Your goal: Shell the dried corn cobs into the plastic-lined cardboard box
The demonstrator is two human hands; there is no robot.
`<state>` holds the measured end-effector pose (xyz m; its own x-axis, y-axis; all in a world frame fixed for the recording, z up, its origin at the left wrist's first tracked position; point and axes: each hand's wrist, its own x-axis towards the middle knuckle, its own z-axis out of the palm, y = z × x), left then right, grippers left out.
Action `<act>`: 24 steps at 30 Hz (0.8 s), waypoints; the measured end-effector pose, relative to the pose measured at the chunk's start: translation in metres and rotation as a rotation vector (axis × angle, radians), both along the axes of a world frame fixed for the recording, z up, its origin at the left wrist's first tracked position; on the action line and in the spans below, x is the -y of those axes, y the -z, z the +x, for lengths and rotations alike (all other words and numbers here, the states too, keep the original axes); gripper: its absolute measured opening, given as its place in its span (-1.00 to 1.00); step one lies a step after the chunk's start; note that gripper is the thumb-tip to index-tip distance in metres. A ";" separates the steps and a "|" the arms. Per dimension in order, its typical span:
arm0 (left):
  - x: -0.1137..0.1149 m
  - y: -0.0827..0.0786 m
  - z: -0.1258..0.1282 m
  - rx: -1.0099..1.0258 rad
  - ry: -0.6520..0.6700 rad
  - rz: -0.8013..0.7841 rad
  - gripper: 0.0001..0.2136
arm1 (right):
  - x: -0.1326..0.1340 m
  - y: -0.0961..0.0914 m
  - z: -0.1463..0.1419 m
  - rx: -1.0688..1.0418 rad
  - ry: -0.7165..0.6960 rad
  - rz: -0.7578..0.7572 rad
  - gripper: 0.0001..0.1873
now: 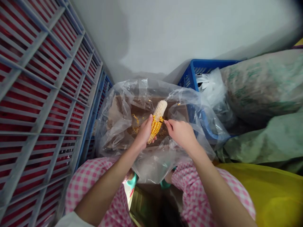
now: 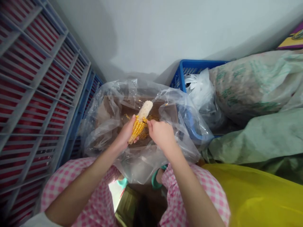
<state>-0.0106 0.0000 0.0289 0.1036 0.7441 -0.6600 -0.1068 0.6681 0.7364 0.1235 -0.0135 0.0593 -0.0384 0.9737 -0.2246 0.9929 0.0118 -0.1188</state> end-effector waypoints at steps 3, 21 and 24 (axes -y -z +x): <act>0.002 -0.001 0.003 -0.011 -0.021 0.052 -0.66 | 0.002 0.010 -0.007 -0.118 0.056 0.020 -0.58; 0.001 -0.007 0.000 0.082 -0.005 -0.086 -0.56 | 0.007 -0.003 0.003 0.077 -0.031 0.050 -0.57; 0.006 0.001 0.004 -0.060 0.021 -0.010 -0.60 | 0.010 0.003 0.001 0.091 -0.059 0.010 -0.58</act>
